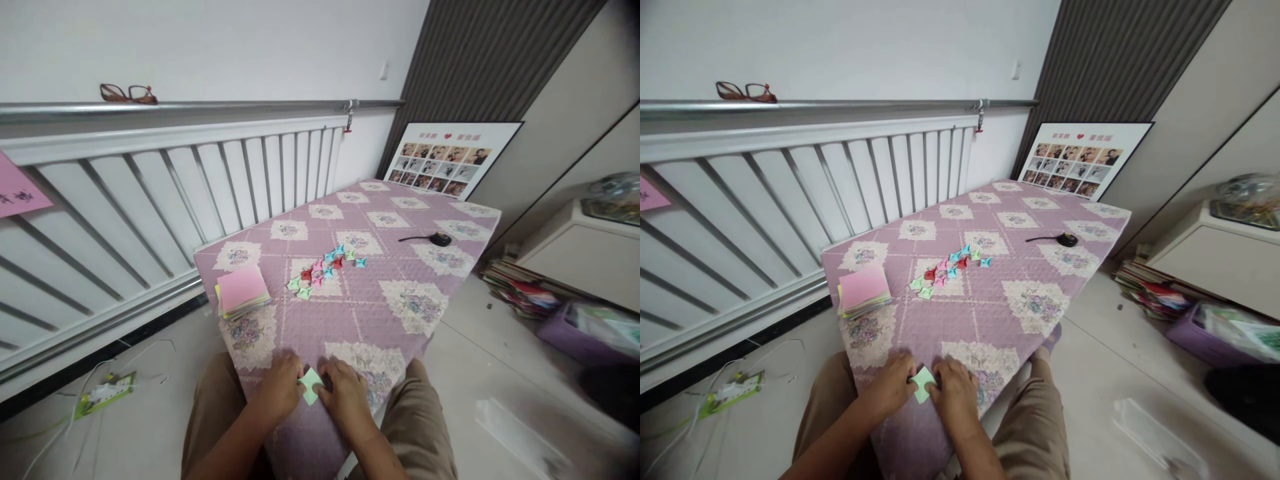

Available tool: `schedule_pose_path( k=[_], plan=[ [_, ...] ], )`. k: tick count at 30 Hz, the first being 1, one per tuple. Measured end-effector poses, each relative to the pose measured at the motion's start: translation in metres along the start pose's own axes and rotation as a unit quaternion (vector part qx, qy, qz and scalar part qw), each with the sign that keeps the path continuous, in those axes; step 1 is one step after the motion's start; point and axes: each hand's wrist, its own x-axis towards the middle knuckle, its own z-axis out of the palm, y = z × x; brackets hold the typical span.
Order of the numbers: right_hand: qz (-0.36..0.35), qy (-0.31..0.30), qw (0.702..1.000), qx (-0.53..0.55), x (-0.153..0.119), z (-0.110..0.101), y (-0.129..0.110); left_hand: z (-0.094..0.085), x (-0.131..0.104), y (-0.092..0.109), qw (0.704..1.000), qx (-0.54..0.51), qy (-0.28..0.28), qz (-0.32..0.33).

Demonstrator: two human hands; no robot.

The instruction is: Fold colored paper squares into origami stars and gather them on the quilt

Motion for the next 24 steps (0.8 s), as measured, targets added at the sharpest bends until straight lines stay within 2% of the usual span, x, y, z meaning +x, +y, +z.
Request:
schedule_pose_path(
  k=[6, 15, 20, 22, 24],
  plan=[
    [-0.013, -0.031, 0.999, 0.022, 0.004, 0.001, 0.0, 0.005, 0.001, -0.007, 0.998, -0.054, -0.008, 0.014],
    [-0.076, -0.038, 0.992, 0.091, 0.005, 0.002, 0.004, 0.008, -0.002, -0.011, 0.994, -0.106, -0.022, 0.021],
    [-0.127, -0.058, 0.985, 0.101, 0.006, -0.002, 0.001, 0.002, -0.012, -0.007, 0.995, -0.097, 0.017, 0.026],
    [-0.16, -0.028, 0.982, 0.098, 0.007, -0.005, -0.001, -0.003, -0.016, -0.004, 0.995, -0.082, 0.049, 0.04],
    [-0.202, 0.029, 0.975, 0.085, 0.008, -0.006, -0.004, -0.006, -0.019, -0.002, 0.993, -0.025, 0.095, 0.067]
  ],
)
